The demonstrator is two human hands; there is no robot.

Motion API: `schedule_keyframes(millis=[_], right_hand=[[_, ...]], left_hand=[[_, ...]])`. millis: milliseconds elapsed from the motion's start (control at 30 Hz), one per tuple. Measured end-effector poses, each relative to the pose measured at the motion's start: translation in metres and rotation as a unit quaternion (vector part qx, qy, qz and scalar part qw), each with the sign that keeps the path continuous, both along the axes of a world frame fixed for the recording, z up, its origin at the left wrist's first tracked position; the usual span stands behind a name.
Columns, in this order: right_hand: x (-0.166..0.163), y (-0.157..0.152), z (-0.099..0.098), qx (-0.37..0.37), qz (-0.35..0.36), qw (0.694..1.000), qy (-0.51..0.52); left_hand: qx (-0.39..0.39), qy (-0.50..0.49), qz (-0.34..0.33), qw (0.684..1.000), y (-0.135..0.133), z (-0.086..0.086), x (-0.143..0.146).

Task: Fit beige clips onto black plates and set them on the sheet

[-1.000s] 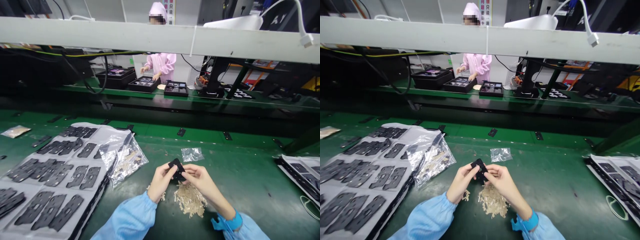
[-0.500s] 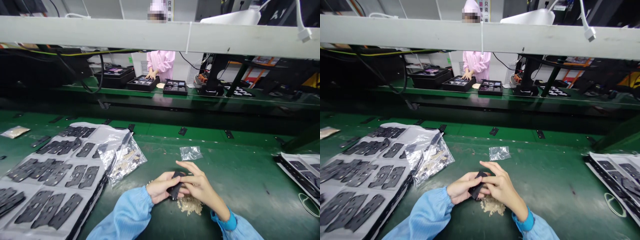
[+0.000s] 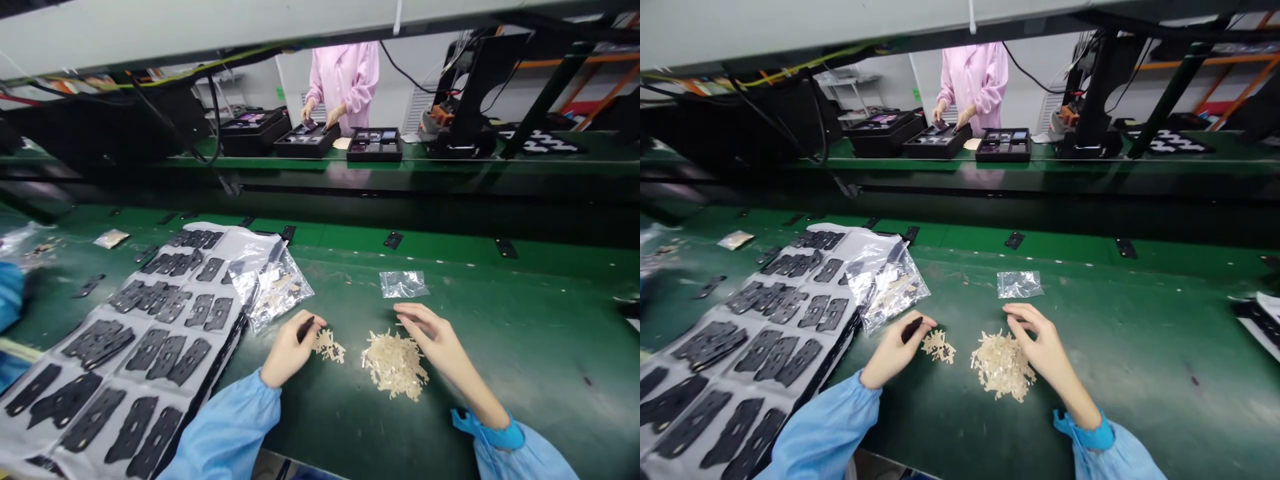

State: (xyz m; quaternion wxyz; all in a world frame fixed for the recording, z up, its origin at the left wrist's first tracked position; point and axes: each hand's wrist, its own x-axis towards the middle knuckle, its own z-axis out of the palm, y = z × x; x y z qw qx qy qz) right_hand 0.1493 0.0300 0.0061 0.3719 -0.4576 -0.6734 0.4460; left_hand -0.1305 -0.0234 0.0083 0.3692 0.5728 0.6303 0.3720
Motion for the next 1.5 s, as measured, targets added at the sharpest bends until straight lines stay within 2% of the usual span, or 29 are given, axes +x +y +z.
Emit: schedule_keyframes(millis=[67, 133, 267, 433, 600, 800, 900, 1000, 1100, 1200, 1300, 1367, 1500], right_hand=[[-0.003, 0.0, -0.005, -0.016, 0.005, 1.0, -0.005], [-0.005, 0.0, -0.007, -0.018, 0.022, 1.0, -0.011], [-0.007, -0.002, -0.005, -0.013, 0.035, 0.999, -0.025], [-0.007, -0.002, -0.007, -0.008, 0.035, 0.999, -0.035], [-0.007, -0.002, -0.007, -0.005, 0.037, 0.999, -0.037], [-0.008, -0.003, -0.006, -0.006, 0.036, 0.999, -0.035], [-0.01, -0.005, -0.006, -0.008, 0.042, 0.998, -0.037], [-0.012, -0.007, -0.008, -0.004, 0.053, 0.998, -0.045], [-0.011, -0.006, -0.01, -0.002, 0.055, 0.997, -0.045], [-0.012, -0.006, -0.01, -0.009, 0.05, 0.998, -0.039], [-0.019, -0.01, -0.007, -0.05, 0.045, 0.998, 0.0], [-0.028, -0.017, -0.003, -0.119, 0.059, 0.989, 0.063], [-0.044, -0.031, 0.007, -0.255, 0.098, 0.941, 0.2]], left_hand=[[0.018, 0.083, -0.027, 0.996, -0.006, -0.003, 0.002], [0.019, 0.116, -0.048, 0.992, -0.011, -0.005, 0.007], [0.004, 0.143, -0.089, 0.986, -0.016, -0.009, 0.013], [-0.008, 0.151, -0.094, 0.984, -0.02, -0.015, 0.016], [-0.027, 0.128, -0.072, 0.989, -0.019, -0.016, 0.013], [-0.048, 0.027, -0.031, 0.998, -0.016, -0.008, 0.003], [-0.076, -0.014, 0.014, 0.997, -0.016, -0.008, -0.001], [-0.088, -0.009, 0.027, 0.996, -0.017, -0.01, -0.005], [-0.052, 0.026, -0.002, 0.998, -0.018, -0.012, -0.008], [-0.017, 0.059, 0.002, 0.998, -0.018, -0.01, -0.009], [-0.045, 0.015, 0.023, 0.999, -0.018, -0.003, -0.002], [-0.07, -0.035, 0.022, 0.997, -0.018, 0.004, 0.01], [-0.073, -0.1, -0.02, 0.992, -0.013, 0.017, 0.046]])
